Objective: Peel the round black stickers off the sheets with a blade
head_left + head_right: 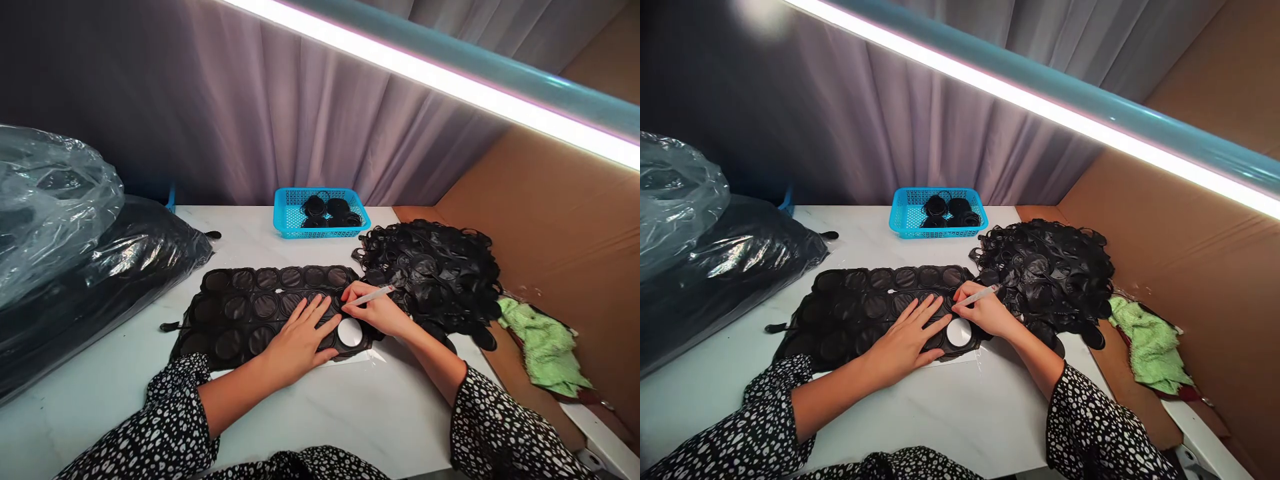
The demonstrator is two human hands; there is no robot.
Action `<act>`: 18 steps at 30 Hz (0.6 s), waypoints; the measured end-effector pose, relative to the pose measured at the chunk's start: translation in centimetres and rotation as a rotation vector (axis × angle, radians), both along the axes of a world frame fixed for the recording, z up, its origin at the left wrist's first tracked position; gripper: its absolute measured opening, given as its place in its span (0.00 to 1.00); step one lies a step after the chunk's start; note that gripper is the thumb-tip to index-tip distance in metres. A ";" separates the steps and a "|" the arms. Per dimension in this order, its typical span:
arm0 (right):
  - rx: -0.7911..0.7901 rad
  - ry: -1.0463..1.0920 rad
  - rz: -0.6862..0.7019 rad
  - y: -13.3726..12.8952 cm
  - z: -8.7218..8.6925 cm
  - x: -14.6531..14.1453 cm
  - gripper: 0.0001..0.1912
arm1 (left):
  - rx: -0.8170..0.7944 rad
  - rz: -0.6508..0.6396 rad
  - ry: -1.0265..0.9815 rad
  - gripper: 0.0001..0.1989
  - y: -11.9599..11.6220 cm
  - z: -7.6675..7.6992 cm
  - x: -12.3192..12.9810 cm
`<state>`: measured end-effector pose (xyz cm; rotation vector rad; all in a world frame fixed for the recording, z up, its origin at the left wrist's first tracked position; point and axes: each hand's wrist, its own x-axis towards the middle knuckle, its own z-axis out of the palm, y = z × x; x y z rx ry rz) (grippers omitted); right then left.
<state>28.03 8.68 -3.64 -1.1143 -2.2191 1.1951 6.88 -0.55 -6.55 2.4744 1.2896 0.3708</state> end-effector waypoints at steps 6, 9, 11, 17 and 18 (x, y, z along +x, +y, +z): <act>0.401 -0.266 0.083 -2.3 -0.7 -0.4 0.07 | 0.007 0.003 -0.029 0.33 -0.1 -0.6 -0.1; 0.554 -0.395 -0.063 -0.7 -0.1 1.0 0.07 | -0.025 0.020 -0.025 0.32 -0.2 -0.3 -0.3; 0.594 -0.405 -0.311 1.7 0.8 2.1 0.06 | -0.043 0.018 -0.008 0.31 -0.1 0.1 -0.2; 0.470 -0.202 -0.299 5.3 1.9 0.7 0.07 | 0.042 0.100 0.022 0.31 2.1 0.8 0.4; 0.401 -0.149 -0.238 5.1 1.6 -0.1 0.07 | 0.054 0.119 0.024 0.32 2.6 0.6 0.5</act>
